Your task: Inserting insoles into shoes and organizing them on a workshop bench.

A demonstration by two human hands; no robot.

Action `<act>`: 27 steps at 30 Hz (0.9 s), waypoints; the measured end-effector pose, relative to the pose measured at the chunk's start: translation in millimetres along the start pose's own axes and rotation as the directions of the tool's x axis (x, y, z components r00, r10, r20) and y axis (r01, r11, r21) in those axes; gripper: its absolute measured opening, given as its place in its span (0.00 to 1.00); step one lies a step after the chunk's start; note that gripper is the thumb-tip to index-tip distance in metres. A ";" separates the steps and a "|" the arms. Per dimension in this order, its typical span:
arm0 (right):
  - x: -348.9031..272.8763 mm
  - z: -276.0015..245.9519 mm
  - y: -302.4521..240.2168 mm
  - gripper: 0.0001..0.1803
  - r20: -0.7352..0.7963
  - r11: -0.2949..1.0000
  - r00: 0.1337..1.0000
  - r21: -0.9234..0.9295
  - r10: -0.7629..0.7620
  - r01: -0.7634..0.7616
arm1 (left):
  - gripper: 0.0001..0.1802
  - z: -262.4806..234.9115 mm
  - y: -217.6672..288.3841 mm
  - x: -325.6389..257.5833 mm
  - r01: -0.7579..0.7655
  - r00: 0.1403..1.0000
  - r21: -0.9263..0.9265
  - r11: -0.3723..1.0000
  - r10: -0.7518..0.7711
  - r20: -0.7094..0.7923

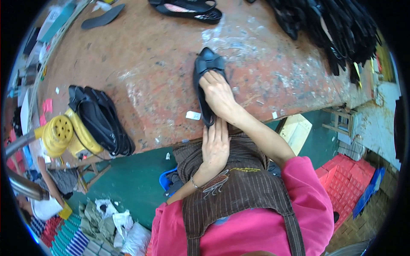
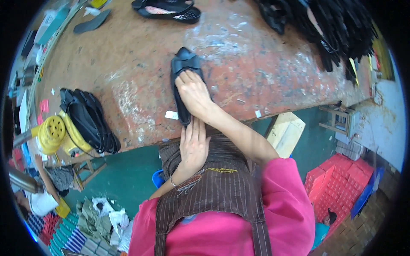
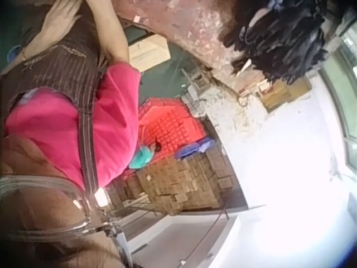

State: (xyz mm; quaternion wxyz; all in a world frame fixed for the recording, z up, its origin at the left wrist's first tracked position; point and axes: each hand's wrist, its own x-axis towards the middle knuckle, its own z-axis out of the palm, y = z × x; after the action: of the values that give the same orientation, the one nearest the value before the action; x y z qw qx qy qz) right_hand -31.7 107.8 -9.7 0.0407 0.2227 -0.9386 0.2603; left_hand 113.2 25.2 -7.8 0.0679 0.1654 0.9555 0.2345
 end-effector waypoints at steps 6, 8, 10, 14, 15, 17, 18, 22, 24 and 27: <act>-34.5 -2.6 -24.6 0.34 -0.038 0.932 0.999 -0.362 0.020 -0.033 | 0.25 17.8 -5.8 -8.3 -0.039 0.992 0.005 0.999 0.039 -0.119; -18.7 5.6 -14.1 0.34 -0.038 0.933 0.998 -0.354 0.053 -0.063 | 0.25 18.1 -4.5 -3.9 -0.042 0.992 0.017 0.999 0.044 -0.117; -2.1 10.3 -11.7 0.32 -0.009 0.931 0.994 -0.350 0.105 -0.101 | 0.24 15.4 -6.7 7.8 -0.078 0.975 -0.003 0.997 0.076 -0.207; -19.4 -1.7 -17.4 0.34 0.016 0.935 1.000 -0.355 0.018 -0.011 | 0.23 15.9 -8.5 5.8 -0.069 0.981 0.046 0.997 0.076 -0.178; -25.3 -0.6 -14.7 0.36 0.061 0.918 0.998 -0.397 0.027 0.000 | 0.23 14.2 -7.7 5.7 -0.075 0.989 0.018 0.997 0.077 -0.127; -14.1 3.4 -10.7 0.34 -0.038 0.897 0.999 -0.441 0.002 -0.019 | 0.26 14.6 -5.2 8.2 -0.066 0.993 0.049 0.997 0.070 -0.092; 3.1 3.2 -5.8 0.30 -0.096 0.946 0.995 -0.317 0.035 -0.064 | 0.29 13.4 -3.6 9.6 -0.041 0.993 0.010 0.999 0.041 -0.111; 31.1 -9.3 -9.7 0.29 0.383 0.948 0.882 -0.263 0.275 -0.181 | 0.23 5.8 -5.4 12.1 -0.051 0.989 0.091 0.995 0.063 -0.137; -6.2 -5.6 -10.8 0.31 -0.041 0.957 0.997 -0.283 -0.073 0.058 | 0.27 15.7 -10.5 7.7 -0.047 0.990 -0.001 0.999 0.046 -0.135; -45.9 -12.7 -21.9 0.35 0.188 0.980 0.975 -0.139 -0.115 0.142 | 0.23 16.4 -9.4 3.8 -0.047 0.991 -0.040 0.998 0.042 -0.125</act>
State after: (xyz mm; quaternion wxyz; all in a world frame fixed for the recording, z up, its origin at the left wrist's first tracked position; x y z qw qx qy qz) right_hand 18.6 115.7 2.7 -0.0102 0.3017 -0.9392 0.1637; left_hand 110.4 25.6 -26.8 0.0066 0.1704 0.9486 0.2664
